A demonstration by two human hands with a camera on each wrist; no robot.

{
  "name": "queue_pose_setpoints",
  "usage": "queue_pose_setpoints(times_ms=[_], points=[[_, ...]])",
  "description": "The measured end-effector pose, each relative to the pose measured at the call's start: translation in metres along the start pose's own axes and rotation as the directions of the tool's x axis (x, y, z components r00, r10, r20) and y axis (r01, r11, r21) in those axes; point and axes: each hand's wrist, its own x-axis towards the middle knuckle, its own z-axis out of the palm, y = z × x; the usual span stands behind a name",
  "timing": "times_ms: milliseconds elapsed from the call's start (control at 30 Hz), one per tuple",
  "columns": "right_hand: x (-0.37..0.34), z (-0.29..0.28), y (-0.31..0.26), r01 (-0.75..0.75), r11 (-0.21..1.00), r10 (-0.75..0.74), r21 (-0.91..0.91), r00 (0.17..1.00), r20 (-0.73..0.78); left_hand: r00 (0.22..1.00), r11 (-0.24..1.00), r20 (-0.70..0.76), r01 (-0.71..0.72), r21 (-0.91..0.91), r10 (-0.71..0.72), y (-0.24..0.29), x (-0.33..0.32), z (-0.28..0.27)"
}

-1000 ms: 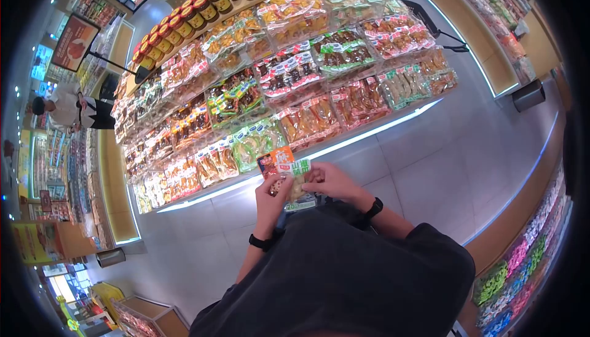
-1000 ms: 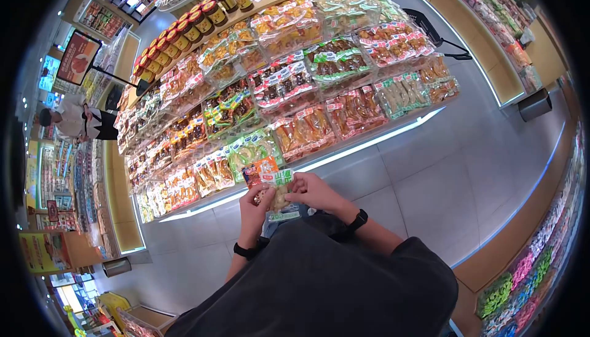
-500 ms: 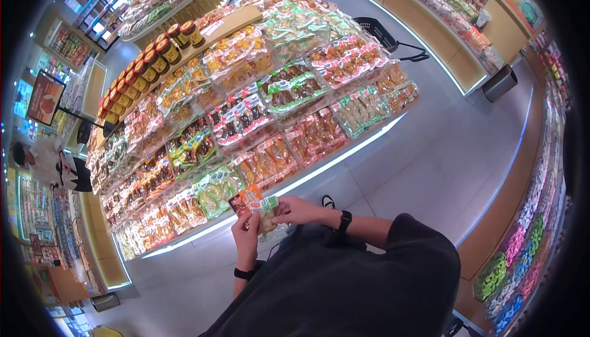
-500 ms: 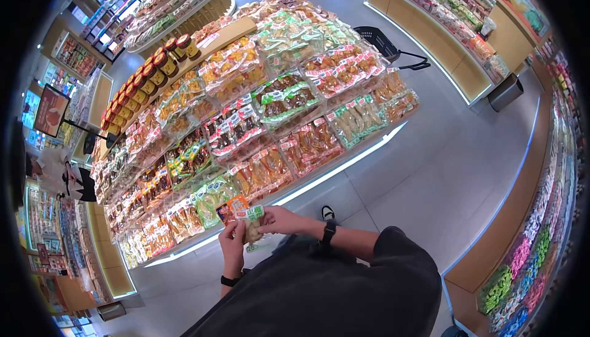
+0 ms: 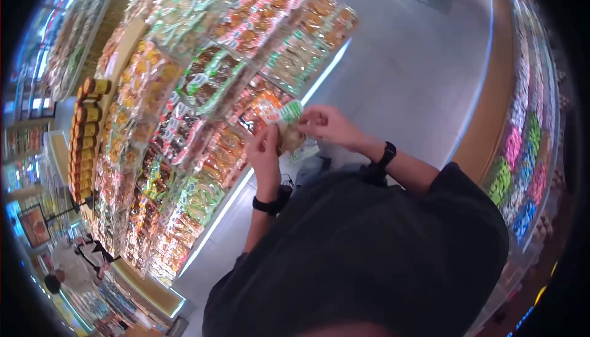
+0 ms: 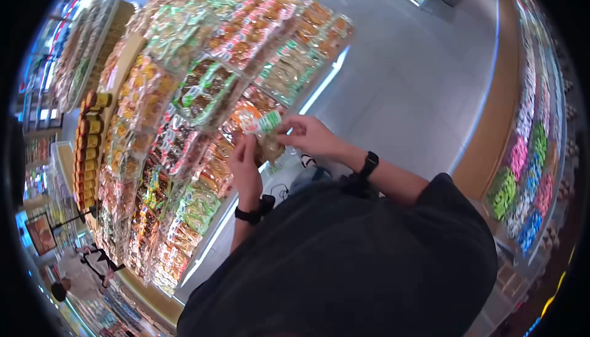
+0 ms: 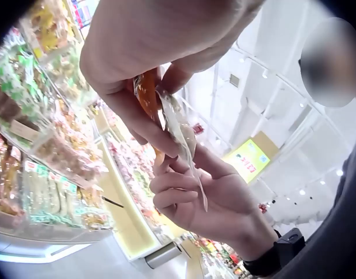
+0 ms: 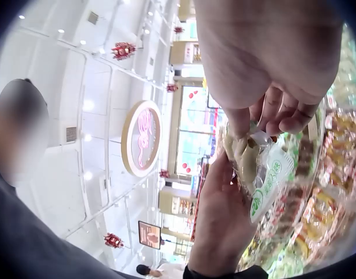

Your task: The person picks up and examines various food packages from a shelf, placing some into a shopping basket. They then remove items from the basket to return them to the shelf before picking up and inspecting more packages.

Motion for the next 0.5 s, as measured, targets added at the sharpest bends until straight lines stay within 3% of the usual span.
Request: queue_pose_setpoints(times_ms=[67, 133, 233, 300, 400, 467, 500], points=[[-0.006, -0.018, -0.019, 0.016, 0.999, -0.014, 0.046, 0.999, -0.051, 0.995, 0.996, 0.079, 0.069, -0.061, -0.064, 0.008, 0.018, 0.025], [0.002, -0.044, -0.033, 0.106, 0.994, -0.103, 0.027, 0.991, -0.086, 0.994, 0.991, 0.088, -0.051, -0.126, 0.062, 0.016, 0.036, 0.053], [0.021, -0.070, -0.043, 0.256, 0.963, -0.243, 0.089, 0.961, -0.132, 0.989, 0.985, 0.116, -0.071, -0.156, 0.089, 0.021, 0.054, 0.074], [0.044, -0.100, -0.060, 0.196, 0.970, -0.198, 0.141, 0.980, -0.004, 0.986, 0.973, 0.049, -0.146, -0.178, 0.157, 0.026, 0.063, 0.087], [0.093, -0.140, -0.087, 0.118, 0.980, -0.125, 0.157, 0.991, 0.038, 0.983, 0.986, -0.098, -0.158, -0.045, 0.154, 0.032, 0.072, 0.089], [0.136, -0.154, -0.110, 0.127, 0.983, -0.139, 0.135, 0.987, 0.086, 0.967, 0.963, -0.243, -0.132, -0.235, 0.073, 0.037, 0.064, 0.092], [0.161, -0.158, -0.125, 0.151, 0.982, -0.161, 0.115, 0.983, 0.085, 0.958, 0.959, -0.273, -0.156, -0.235, 0.089, 0.037, 0.062, 0.091]])
